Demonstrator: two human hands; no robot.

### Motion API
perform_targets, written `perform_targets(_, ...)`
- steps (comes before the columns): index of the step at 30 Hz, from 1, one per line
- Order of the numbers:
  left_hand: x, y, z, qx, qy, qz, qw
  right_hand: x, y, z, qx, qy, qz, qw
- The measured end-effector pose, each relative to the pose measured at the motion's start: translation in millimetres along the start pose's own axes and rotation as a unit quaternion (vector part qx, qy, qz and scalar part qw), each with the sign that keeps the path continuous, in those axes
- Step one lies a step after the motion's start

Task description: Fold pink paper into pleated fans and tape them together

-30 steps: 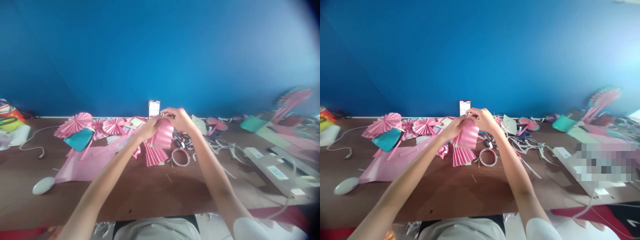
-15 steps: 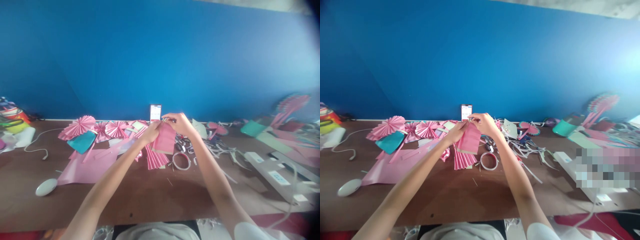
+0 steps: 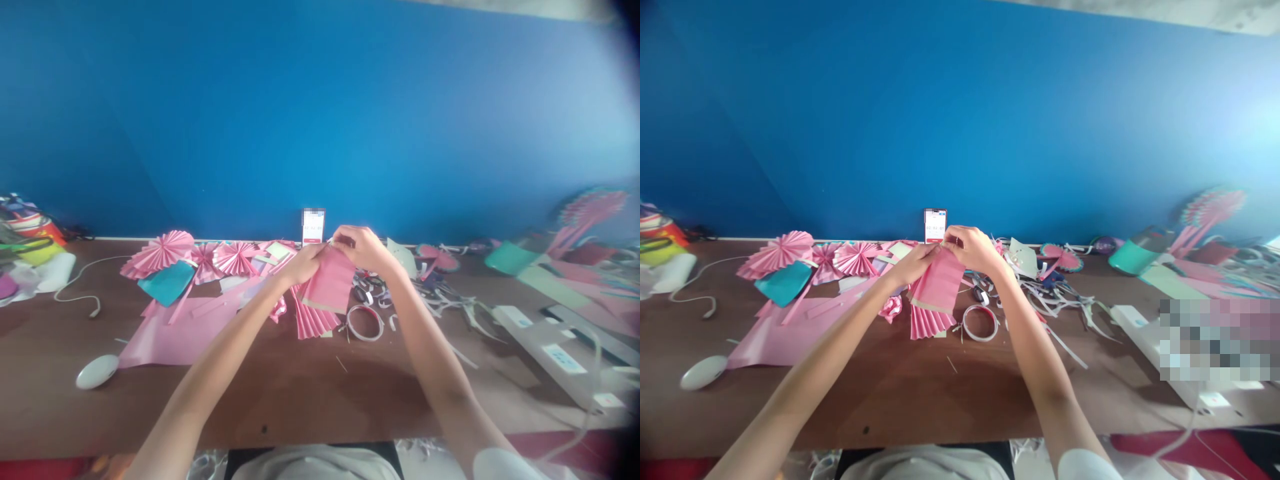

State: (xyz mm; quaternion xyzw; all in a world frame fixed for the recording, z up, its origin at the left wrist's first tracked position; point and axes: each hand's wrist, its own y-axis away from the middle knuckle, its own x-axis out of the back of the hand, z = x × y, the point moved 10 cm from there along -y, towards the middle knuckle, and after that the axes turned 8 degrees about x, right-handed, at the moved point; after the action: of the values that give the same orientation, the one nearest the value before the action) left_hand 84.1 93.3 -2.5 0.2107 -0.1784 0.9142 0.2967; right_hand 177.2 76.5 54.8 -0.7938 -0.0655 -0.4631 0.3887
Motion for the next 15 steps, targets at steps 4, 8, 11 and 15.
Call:
perform_targets(4, -1.0, 3.0, 2.6, 0.002, -0.042, -0.020, 0.999, 0.0, -1.5, -0.9, 0.004, -0.010, 0.002, 1.000)
perform_targets(8, -1.4, 3.3, 2.6, 0.004, -0.067, -0.026, 0.997, -0.4, -2.3, -6.7, 0.015, -0.043, 0.005, 0.999)
perform_targets(11, -1.4, 2.0, 0.8, 0.010, -0.077, -0.025, 0.997, -4.1, -3.2, -12.8, 0.032, -0.078, -0.009, 0.996)
perform_targets(15, 1.1, 2.8, -1.3, 0.008, -0.089, -0.016, 0.996, -3.3, -3.2, -11.3, 0.027, -0.077, -0.010, 0.997)
